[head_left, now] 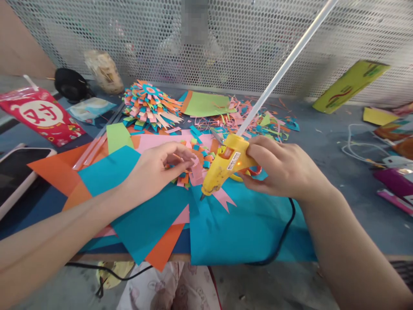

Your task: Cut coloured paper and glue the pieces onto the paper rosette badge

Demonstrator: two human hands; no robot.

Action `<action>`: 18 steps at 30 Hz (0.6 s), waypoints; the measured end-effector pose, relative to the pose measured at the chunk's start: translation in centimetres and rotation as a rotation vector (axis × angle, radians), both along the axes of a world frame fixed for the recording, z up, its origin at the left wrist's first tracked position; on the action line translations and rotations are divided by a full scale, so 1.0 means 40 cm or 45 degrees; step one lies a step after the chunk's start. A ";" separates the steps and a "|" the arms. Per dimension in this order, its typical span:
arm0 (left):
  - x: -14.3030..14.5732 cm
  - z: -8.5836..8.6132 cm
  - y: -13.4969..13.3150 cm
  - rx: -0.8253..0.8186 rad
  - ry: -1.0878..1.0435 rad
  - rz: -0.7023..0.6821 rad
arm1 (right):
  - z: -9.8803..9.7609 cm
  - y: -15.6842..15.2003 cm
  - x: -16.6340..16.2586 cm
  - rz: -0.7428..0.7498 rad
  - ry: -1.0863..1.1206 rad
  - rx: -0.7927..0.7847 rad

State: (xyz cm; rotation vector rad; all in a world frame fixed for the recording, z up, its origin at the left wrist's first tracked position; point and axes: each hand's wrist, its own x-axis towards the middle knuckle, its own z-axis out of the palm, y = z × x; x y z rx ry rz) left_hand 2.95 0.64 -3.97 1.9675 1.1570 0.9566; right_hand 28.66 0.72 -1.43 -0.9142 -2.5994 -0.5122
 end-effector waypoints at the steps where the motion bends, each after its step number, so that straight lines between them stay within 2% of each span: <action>1: -0.001 -0.002 0.002 -0.007 0.009 0.004 | 0.000 -0.001 -0.001 0.017 -0.008 0.008; 6: -0.006 -0.017 0.012 -0.040 -0.023 -0.037 | -0.002 0.001 -0.009 0.008 -0.022 0.013; 12: -0.008 -0.021 0.013 -0.046 -0.004 -0.017 | -0.004 0.001 -0.006 0.015 -0.067 0.208; 18: -0.001 -0.013 0.014 -0.060 0.013 0.023 | 0.005 -0.008 -0.002 0.149 -0.083 0.193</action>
